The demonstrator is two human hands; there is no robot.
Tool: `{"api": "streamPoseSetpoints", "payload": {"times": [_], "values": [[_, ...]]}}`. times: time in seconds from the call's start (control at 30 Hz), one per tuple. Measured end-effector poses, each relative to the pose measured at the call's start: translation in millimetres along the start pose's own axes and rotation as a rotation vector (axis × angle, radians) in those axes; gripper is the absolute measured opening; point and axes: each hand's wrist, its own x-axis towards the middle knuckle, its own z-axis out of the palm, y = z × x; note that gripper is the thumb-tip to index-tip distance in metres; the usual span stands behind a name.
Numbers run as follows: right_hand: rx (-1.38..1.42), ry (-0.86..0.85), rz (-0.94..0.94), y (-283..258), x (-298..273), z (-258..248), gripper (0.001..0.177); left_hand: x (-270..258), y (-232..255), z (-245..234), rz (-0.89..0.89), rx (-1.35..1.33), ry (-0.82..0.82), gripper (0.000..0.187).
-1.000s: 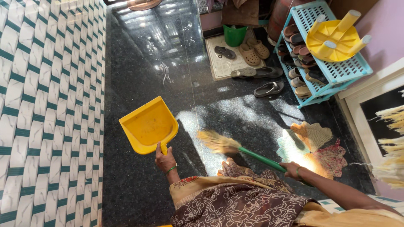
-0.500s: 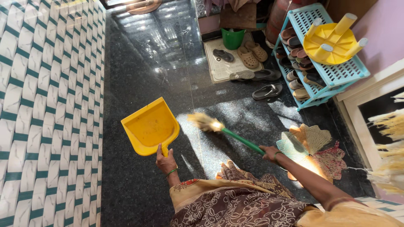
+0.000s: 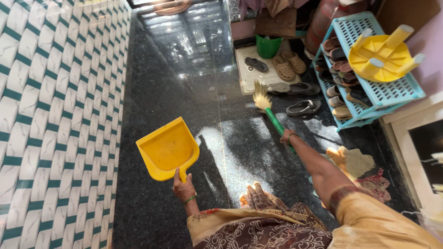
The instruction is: The person sweeps a dark polished floor with a long-handled broom while holding a yellow dustpan in the other hand.
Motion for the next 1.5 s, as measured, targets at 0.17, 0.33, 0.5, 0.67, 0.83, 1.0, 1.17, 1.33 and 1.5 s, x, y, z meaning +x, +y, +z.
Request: {"api": "streamPoseSetpoints", "payload": {"times": [0.17,0.33,0.5,0.67,0.83,1.0,1.17,1.33,1.5], "values": [[-0.293,-0.068,0.000,-32.1,-2.9,-0.5,0.063,3.4,-6.0,-8.8,-0.059,0.084,-0.004,0.063],[-0.441,-0.095,-0.043,-22.5,-18.2,-9.2,0.076,8.1,-5.2,-11.3,-0.087,0.046,-0.016,0.063],[-0.518,-0.112,-0.099,22.8,-49.7,-29.2,0.089,12.2,3.6,-11.0,-0.047,0.057,-0.004,0.064],[-0.357,-0.129,-0.036,91.7,-112.8,-48.3,0.051,12.4,2.9,-3.9,-0.022,0.035,-0.005,0.064],[-0.290,-0.117,0.083,171.6,-172.0,-30.2,0.076,7.7,3.4,9.5,-0.045,0.018,-0.039,0.064],[-0.058,-0.013,0.164,240.0,-169.5,54.7,0.088,1.0,6.2,22.6,0.016,-0.008,-0.042,0.065],[0.194,-0.119,0.302,213.4,-143.4,114.2,0.061,-2.8,7.1,33.3,0.014,-0.056,-0.075,0.067],[0.283,-0.132,0.362,173.6,-137.5,137.9,0.055,5.4,5.6,45.3,0.015,-0.072,-0.094,0.066],[0.064,-0.028,-0.060,162.9,-120.1,145.2,0.049,15.3,12.3,51.5,0.078,-0.085,-0.093,0.073]]}}
